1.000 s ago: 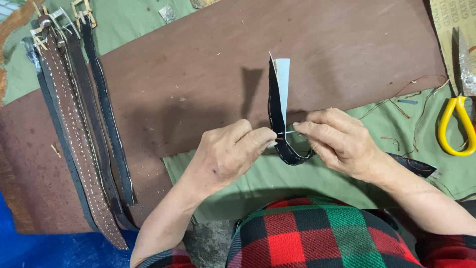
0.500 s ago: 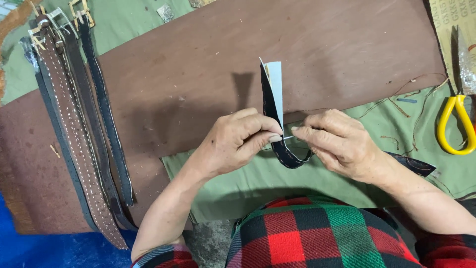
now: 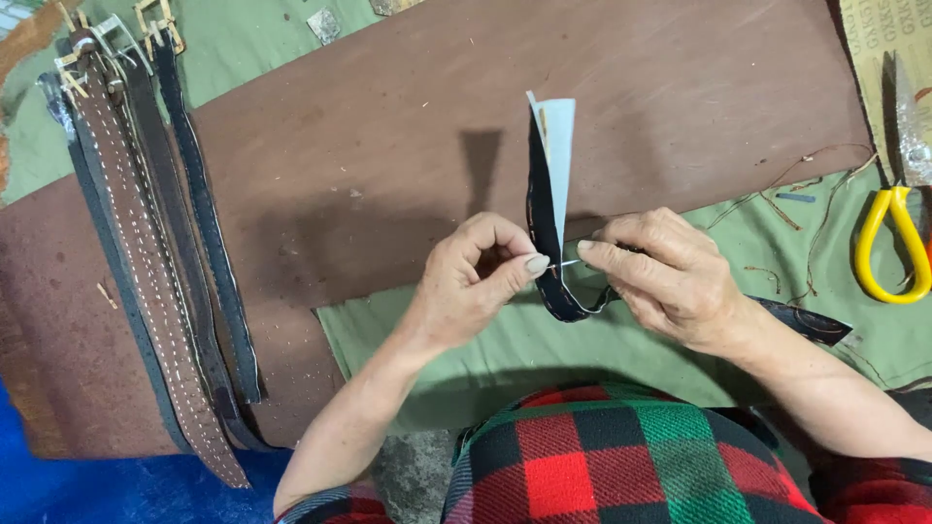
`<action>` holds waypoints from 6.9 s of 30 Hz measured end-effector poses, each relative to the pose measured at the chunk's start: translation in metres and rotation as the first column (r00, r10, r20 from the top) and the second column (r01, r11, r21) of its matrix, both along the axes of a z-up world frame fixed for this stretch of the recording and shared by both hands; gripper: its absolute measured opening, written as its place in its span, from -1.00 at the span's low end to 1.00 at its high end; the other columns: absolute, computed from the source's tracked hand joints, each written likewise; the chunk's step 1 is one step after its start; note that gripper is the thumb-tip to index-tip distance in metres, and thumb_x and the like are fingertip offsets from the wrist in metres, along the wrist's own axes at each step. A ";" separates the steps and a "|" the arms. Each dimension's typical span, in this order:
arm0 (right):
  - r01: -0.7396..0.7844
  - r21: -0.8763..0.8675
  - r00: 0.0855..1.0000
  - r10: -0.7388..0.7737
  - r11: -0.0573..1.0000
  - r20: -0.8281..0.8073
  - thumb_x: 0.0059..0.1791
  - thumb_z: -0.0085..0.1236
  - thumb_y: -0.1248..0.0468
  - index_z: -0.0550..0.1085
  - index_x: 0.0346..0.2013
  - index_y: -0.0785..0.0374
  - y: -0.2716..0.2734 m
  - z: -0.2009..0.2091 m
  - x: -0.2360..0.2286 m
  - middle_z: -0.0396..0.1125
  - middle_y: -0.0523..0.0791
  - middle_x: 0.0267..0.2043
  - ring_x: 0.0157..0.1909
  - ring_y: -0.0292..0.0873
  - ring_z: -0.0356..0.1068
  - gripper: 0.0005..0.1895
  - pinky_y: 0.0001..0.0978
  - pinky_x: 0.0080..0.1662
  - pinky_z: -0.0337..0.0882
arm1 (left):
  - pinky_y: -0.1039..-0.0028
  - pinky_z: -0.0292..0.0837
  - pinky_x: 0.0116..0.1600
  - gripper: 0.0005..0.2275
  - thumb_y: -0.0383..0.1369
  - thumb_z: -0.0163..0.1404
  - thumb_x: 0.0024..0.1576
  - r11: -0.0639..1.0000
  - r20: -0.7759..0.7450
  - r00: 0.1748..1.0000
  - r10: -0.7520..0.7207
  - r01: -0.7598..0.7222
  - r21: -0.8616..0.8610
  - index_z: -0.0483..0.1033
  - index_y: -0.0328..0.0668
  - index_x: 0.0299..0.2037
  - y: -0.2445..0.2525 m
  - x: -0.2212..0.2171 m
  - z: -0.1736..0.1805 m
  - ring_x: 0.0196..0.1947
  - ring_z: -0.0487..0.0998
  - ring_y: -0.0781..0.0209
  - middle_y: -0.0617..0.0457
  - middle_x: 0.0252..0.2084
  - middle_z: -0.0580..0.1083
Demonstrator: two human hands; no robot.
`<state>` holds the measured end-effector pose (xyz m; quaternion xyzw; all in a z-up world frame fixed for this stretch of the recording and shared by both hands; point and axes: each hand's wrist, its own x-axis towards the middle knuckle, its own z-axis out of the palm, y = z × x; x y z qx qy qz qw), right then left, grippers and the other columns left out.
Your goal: Hand-stitching a black leather belt using an awl and thread on a workshop table.
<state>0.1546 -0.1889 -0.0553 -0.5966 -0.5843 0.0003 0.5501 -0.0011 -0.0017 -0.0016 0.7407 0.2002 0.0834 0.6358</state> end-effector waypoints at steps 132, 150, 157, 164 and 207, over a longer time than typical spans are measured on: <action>0.211 -0.266 0.943 -0.124 0.941 0.308 -0.05 0.41 0.31 0.60 0.00 0.13 0.069 -0.073 0.073 0.35 -0.06 -0.10 -0.06 0.11 0.42 -0.68 -0.06 -0.01 0.42 | 0.42 0.43 -0.19 -0.89 -0.37 0.00 0.35 0.539 0.375 0.803 0.464 0.080 -0.839 0.45 -0.20 0.00 0.039 0.075 -0.151 -0.35 0.46 0.22 -0.15 -0.12 0.51; 0.333 -0.461 0.939 -0.246 0.823 0.241 0.16 0.24 0.22 0.53 0.20 0.38 0.042 -0.047 0.121 0.40 0.10 -0.04 -0.05 0.12 0.42 -0.63 -0.05 0.02 0.42 | 0.51 0.06 -0.27 -0.88 -0.21 -0.01 0.31 0.459 0.340 0.772 0.536 0.071 -0.886 0.44 0.00 -0.10 0.081 0.063 -0.144 -0.46 0.15 0.37 0.18 -0.33 0.27; 0.444 -0.405 0.869 -0.274 0.799 0.412 0.13 0.37 0.29 0.55 0.21 0.31 0.052 -0.070 0.112 0.28 0.07 -0.11 -0.12 0.15 0.34 -0.63 0.04 -0.14 0.42 | 0.48 0.20 -0.16 -0.91 -0.28 -0.05 0.37 0.466 0.409 0.793 0.451 0.182 -0.866 0.49 0.06 -0.03 0.078 0.064 -0.146 -0.37 0.29 0.33 0.10 -0.13 0.38; 0.324 -0.231 0.900 -0.224 0.917 0.373 0.16 0.28 0.33 0.57 0.13 0.35 0.070 -0.031 0.072 0.40 0.08 0.01 0.02 0.11 0.35 -0.75 -0.06 0.10 0.33 | 0.39 0.25 -0.12 -0.90 -0.24 0.00 0.34 0.510 0.438 0.808 0.395 0.204 -0.836 0.49 0.06 -0.03 0.070 0.065 -0.144 -0.39 0.29 0.31 0.12 -0.19 0.32; -0.109 -0.153 0.913 0.038 0.982 -0.406 0.04 0.16 0.55 0.58 -0.23 0.37 0.138 -0.030 0.032 0.46 0.03 -0.26 -0.20 -0.19 0.43 -0.90 -0.21 -0.17 0.46 | 0.49 0.61 -0.16 -0.90 -0.33 0.14 0.26 0.516 0.265 0.756 0.599 -0.111 -0.849 0.62 -0.13 -0.11 0.053 0.078 -0.158 -0.29 0.60 0.28 -0.06 -0.29 0.58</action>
